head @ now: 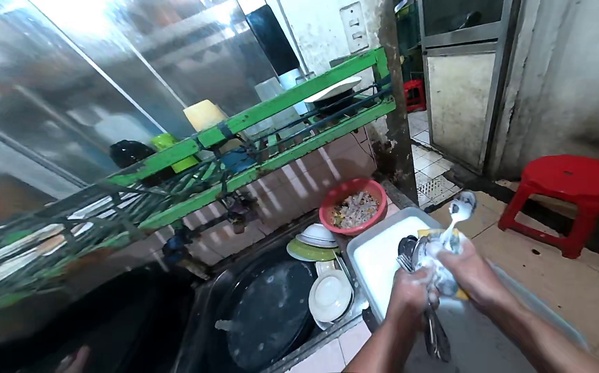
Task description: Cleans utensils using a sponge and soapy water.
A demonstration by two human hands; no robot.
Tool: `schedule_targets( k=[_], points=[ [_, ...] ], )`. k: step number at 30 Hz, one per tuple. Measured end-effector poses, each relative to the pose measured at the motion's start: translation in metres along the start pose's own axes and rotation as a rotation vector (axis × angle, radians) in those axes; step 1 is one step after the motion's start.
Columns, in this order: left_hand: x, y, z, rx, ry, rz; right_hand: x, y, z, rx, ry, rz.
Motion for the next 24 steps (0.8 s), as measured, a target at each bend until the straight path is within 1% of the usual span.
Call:
schedule_targets(
  k=[1,3,4,6,8,9,11,13,15,17,18,20,22,23,24],
  points=[
    [0.001,-0.001,0.001,0.002,-0.004,-0.001,-0.001,0.001,0.000,-0.011,0.060,-0.015],
    [0.009,-0.002,0.001,0.011,-0.006,0.000,0.012,-0.006,-0.013,-0.031,0.229,-0.057],
    [0.014,-0.003,0.002,0.010,-0.006,0.004,0.020,-0.010,-0.022,-0.071,0.349,-0.141],
    [0.020,-0.007,0.001,-0.022,0.053,-0.009,0.029,-0.014,-0.033,-0.170,0.637,-0.404],
    [0.020,-0.012,0.000,-0.061,0.070,-0.008,0.018,-0.013,-0.022,-0.205,0.880,-0.653],
    [0.018,-0.013,-0.001,-0.071,0.053,-0.013,0.007,-0.011,-0.014,-0.185,0.954,-0.731],
    [0.013,-0.010,0.000,-0.074,0.055,-0.036,-0.013,-0.004,-0.005,-0.135,1.011,-0.796],
    [0.015,-0.009,0.004,-0.089,0.106,0.025,-0.024,0.003,-0.002,-0.103,1.029,-0.843],
    [0.024,-0.010,0.020,-0.147,0.248,0.061,-0.029,0.010,0.000,-0.076,1.007,-0.922],
    [0.040,-0.008,0.046,-0.240,0.346,0.055,-0.031,0.016,0.001,-0.034,0.959,-0.986],
    [0.051,-0.003,0.062,-0.308,0.337,0.052,-0.031,0.020,-0.001,-0.020,0.920,-1.001],
    [0.079,0.010,0.096,-0.451,0.229,0.097,-0.029,0.020,0.001,0.005,0.891,-0.955],
    [0.120,0.022,0.124,-0.556,-0.011,0.268,-0.022,0.011,0.008,0.009,0.915,-0.836],
    [0.146,0.023,0.132,-0.572,-0.165,0.393,-0.018,0.005,0.014,0.013,0.922,-0.765],
    [0.173,0.021,0.136,-0.548,-0.345,0.529,-0.014,-0.001,0.021,0.020,0.929,-0.706]
  ],
)
Point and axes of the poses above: each hand's wrist, its own y-axis away from the middle knuckle, its own x-axis out of the back of the hand, z = x × y, the point moved 4 cm from there along -y, towards the middle knuckle, and after that the axes turned 1 degree about -y, right-handed, at the moved point
